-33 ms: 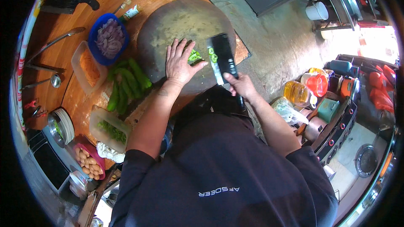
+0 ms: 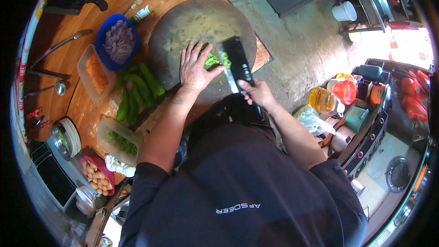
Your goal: The person chops green bell peppers on a wooden cutting board using a cleaver. They repeatedly slice the peppers into small pieces and transfer them into a plastic container. The person also wipes the cutting board with a cloth during the process.
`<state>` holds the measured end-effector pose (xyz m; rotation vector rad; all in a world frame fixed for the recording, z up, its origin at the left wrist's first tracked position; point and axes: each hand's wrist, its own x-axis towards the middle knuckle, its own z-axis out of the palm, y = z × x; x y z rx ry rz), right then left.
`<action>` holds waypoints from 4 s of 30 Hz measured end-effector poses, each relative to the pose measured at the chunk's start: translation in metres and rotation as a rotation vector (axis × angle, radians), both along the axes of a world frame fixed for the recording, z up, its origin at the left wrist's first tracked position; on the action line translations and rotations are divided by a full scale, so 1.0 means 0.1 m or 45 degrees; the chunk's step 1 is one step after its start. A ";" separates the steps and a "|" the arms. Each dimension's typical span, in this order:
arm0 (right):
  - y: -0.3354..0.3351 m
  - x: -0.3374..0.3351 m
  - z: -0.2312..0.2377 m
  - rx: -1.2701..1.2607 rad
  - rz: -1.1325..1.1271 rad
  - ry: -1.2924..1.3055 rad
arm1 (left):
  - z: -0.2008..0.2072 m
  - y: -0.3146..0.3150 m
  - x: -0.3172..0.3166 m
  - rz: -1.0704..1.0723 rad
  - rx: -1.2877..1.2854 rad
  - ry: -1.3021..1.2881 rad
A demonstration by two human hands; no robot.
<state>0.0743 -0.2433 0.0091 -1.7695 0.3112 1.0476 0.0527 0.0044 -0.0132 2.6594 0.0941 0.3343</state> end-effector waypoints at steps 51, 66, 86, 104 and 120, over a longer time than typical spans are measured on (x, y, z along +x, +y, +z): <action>2.37 -0.81 0.71 0.159 2.352 -1.109 | -0.31 2.67 -3.56 0.991 -0.126 0.341; 2.83 -1.18 0.60 0.164 1.852 -0.158 | 0.16 1.96 -4.13 0.645 -0.055 0.660; 2.69 -0.72 0.64 0.226 1.583 -0.160 | -0.39 0.52 -3.46 1.032 -0.378 0.526; 1.02 0.40 0.76 -0.038 0.650 -0.360 | 0.08 1.16 -3.75 0.949 0.231 0.138; 0.56 0.25 0.36 -0.745 1.074 -1.232 | -0.03 1.99 -1.31 0.808 -0.230 0.814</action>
